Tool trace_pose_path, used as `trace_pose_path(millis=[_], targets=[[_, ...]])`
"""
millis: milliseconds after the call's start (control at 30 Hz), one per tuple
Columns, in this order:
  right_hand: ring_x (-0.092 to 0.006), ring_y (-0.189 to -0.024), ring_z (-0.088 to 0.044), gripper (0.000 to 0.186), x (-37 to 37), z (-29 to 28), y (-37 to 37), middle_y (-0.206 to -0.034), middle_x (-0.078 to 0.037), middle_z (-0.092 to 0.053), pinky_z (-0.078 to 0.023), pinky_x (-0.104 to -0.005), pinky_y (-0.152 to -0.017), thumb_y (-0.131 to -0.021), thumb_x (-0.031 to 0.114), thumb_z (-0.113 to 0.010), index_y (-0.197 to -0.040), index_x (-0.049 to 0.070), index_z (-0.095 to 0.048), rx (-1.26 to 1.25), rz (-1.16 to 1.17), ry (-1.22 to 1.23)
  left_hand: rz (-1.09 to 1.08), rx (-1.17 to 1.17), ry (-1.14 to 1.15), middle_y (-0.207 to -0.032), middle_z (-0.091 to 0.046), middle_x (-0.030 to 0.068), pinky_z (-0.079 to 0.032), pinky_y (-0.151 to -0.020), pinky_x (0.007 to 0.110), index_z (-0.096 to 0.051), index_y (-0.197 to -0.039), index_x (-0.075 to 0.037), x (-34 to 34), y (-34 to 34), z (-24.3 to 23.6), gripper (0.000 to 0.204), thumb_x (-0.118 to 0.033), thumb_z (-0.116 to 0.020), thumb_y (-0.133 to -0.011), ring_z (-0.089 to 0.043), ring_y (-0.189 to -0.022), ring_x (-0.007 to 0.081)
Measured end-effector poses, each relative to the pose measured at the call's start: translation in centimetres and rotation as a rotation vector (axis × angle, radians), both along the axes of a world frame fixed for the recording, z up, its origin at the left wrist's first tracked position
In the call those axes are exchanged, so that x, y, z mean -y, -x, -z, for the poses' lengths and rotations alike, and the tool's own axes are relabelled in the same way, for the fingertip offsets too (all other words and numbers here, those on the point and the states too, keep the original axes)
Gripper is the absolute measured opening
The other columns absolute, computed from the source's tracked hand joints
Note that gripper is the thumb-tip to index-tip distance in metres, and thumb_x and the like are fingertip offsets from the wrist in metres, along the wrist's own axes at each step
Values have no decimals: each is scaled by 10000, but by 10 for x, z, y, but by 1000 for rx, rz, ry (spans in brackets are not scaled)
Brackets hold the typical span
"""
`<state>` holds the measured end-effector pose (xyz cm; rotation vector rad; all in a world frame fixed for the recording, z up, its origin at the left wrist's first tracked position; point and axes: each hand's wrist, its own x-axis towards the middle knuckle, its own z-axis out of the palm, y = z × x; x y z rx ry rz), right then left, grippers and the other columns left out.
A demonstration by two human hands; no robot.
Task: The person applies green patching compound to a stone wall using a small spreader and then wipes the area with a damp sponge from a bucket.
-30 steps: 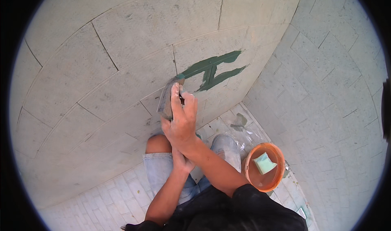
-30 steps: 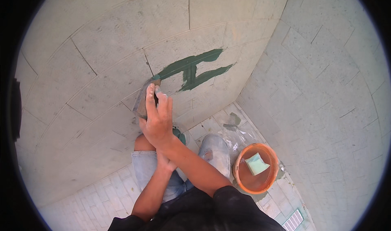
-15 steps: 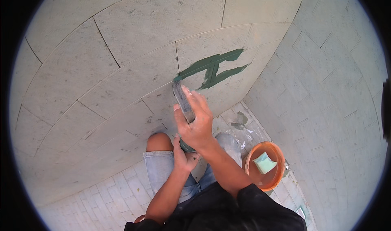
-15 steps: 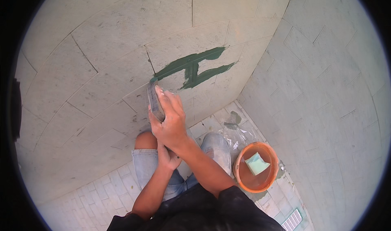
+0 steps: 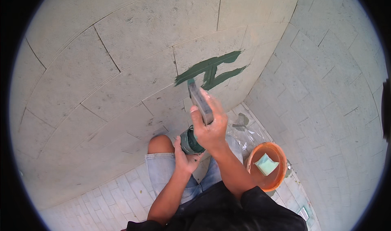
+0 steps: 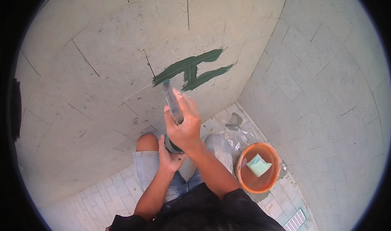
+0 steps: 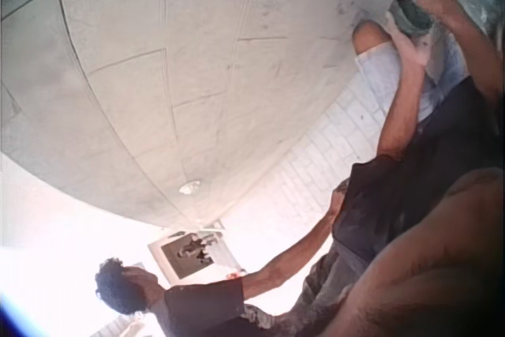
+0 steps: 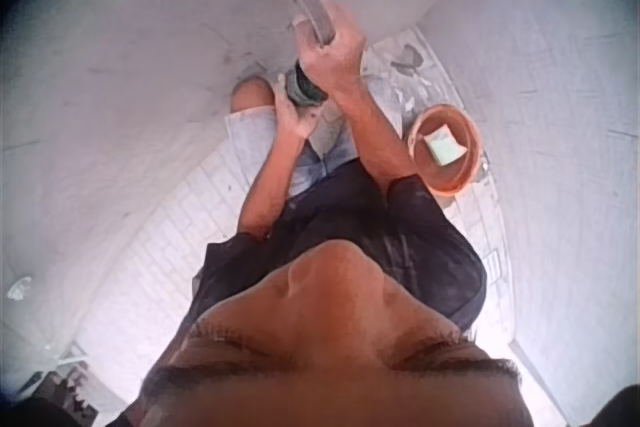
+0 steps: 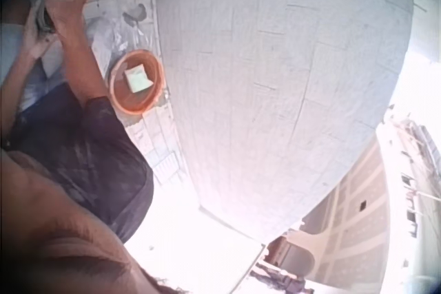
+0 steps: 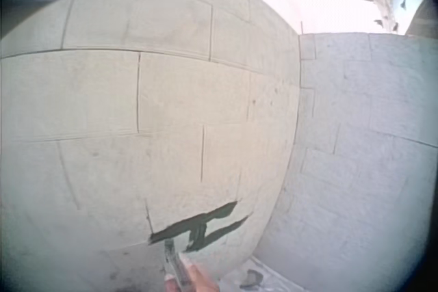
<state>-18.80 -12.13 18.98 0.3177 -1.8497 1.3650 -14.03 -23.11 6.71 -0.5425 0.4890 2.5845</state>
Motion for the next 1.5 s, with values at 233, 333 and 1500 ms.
trace_pose_path(millis=[233,333,1500], targets=[[-329,-997,-575,453,-26,3,60,-1114,-208,-609,-460,-403,-894,-825,17,-644,-1256,-76,-543,-78,340,189,-52,102,50,-1256,-553,77,-392,-1022,463,-527,-1251,-129,-10,0,-13,547,-552,-525,-903,-522,-1166,261],[-327,-960,-568,477,21,11,36,-1132,-211,-614,-458,-389,-897,-808,19,-662,-1261,-71,-546,-190,229,-117,-32,-16,-8,-1239,-560,70,-405,-1003,454,-546,-1215,-132,-6,7,9,519,-548,-519,-906,-526,-1151,262],[-232,-1020,-591,506,-107,-14,90,-1160,-153,-596,-464,-323,-884,-874,77,-659,-1317,-90,-481,-67,248,738,-110,130,76,-1334,-478,69,-308,-1080,476,-491,-1299,-153,-6,1,-11,620,-559,-608,-846,-441,-1233,249]])
